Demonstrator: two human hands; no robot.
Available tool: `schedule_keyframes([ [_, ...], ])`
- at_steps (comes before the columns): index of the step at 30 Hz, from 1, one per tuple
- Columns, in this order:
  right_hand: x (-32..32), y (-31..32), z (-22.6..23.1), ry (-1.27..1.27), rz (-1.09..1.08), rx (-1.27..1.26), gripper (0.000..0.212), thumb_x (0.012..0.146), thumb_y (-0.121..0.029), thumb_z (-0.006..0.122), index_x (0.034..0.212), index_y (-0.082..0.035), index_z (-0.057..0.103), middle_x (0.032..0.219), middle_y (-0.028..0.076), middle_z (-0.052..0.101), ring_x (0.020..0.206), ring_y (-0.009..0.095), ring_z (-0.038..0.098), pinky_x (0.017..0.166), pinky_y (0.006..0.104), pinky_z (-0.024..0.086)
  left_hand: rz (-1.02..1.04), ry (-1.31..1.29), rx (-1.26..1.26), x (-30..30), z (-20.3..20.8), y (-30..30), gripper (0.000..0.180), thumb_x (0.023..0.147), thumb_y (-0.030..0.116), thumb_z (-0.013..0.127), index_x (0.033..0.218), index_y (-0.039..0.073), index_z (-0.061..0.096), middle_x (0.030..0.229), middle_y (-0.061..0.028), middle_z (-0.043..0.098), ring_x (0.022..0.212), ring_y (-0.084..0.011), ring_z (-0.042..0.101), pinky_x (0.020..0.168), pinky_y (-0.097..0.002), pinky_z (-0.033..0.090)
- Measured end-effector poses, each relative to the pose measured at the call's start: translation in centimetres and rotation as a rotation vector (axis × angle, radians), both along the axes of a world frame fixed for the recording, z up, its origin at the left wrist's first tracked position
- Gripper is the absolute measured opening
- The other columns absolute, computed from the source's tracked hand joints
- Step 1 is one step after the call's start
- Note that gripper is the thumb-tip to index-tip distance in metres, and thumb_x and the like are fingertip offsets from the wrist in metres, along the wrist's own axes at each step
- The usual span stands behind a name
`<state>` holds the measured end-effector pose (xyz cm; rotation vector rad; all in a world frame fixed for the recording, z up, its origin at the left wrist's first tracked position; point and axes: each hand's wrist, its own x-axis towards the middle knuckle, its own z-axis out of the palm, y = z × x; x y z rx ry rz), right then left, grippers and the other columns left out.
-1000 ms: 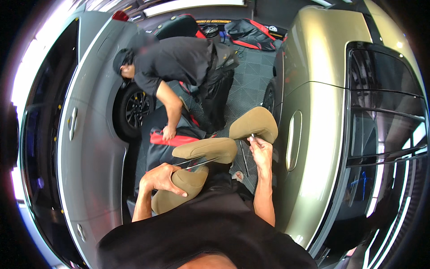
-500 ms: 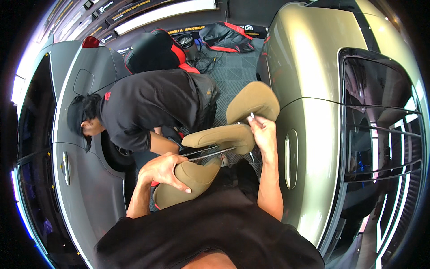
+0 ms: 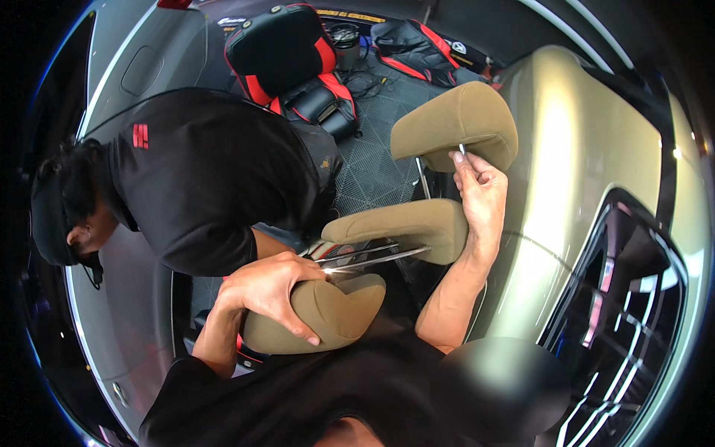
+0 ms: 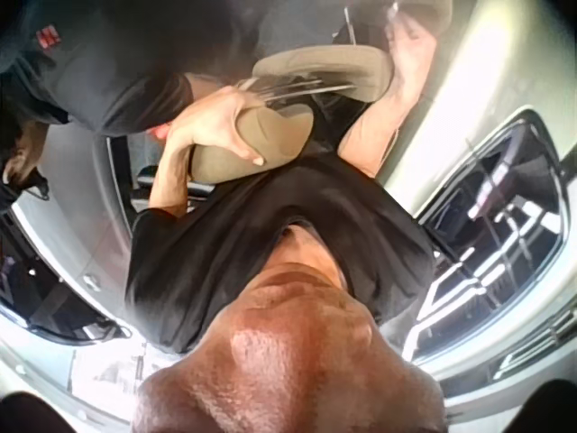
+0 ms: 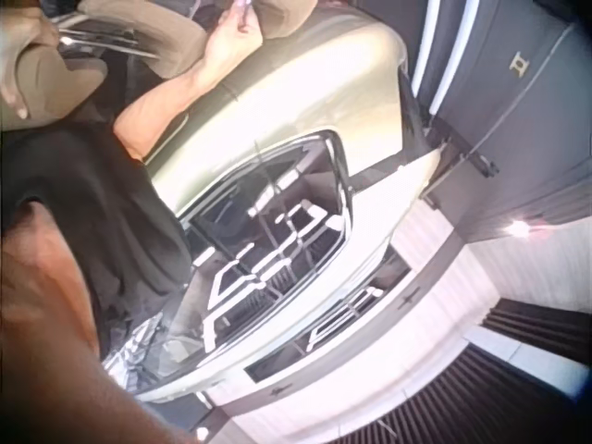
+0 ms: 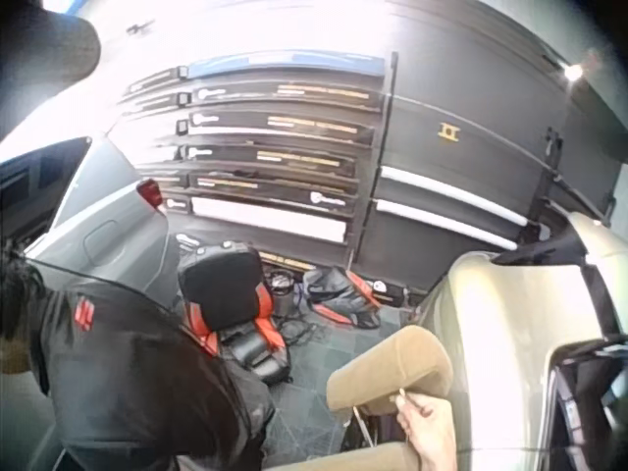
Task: The person installs black and red seat covers onto car seats. They place the covers over the headrests, pull the fabric over the cushions, and secure the covers using elastic straps and metal rods.
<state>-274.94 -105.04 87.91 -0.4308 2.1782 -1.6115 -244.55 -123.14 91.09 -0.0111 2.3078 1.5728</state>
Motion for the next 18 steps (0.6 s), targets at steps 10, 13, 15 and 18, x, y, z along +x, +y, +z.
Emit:
schedule_keyframes([
  [10,-13.2,-2.5,-8.2,-0.101,0.214,-0.114,0.026,0.101,-0.014,0.073,0.114,0.008,0.077,0.069,-0.005,0.055,0.062,0.004,0.044,0.057,0.0233,0.032,0.176,-0.037,-0.112,-10.8,-2.6,4.3,0.064,0.061,0.046,0.099,0.093,-0.002,0.072,0.088,-0.0149,0.073,0.09,-0.0336,0.073,0.08,-0.0405,0.058],
  [13,-16.3,-4.1,-9.3,-0.118,0.224,-0.128,0.027,0.1,-0.013,0.073,0.115,0.009,0.077,0.069,-0.004,0.056,0.063,0.005,0.045,0.059,0.0239,0.034,0.203,-0.054,-0.142,-13.6,-3.0,4.1,0.063,0.06,0.046,0.099,0.093,-0.002,0.073,0.089,-0.0154,0.073,0.09,-0.0341,0.073,0.079,-0.041,0.058],
  [15,-18.3,-5.8,-10.0,-0.127,0.219,-0.123,0.027,0.1,-0.013,0.073,0.116,0.009,0.077,0.07,-0.004,0.056,0.063,0.005,0.045,0.058,0.0236,0.035,0.227,-0.035,-0.15,-15.5,-3.1,3.0,0.063,0.06,0.045,0.099,0.093,-0.002,0.073,0.09,-0.0156,0.073,0.089,-0.0343,0.073,0.079,-0.0414,0.057],
  [18,-20.8,-8.8,-11.1,-0.123,0.247,-0.166,0.03,0.101,-0.019,0.074,0.117,0.007,0.077,0.07,-0.005,0.055,0.057,0.002,0.038,0.052,0.0229,0.025,0.281,-0.105,-0.146,-18.0,-2.9,1.2,0.063,0.058,0.044,0.098,0.094,-0.001,0.073,0.091,-0.0154,0.073,0.088,-0.0342,0.072,0.078,-0.0415,0.057],
])
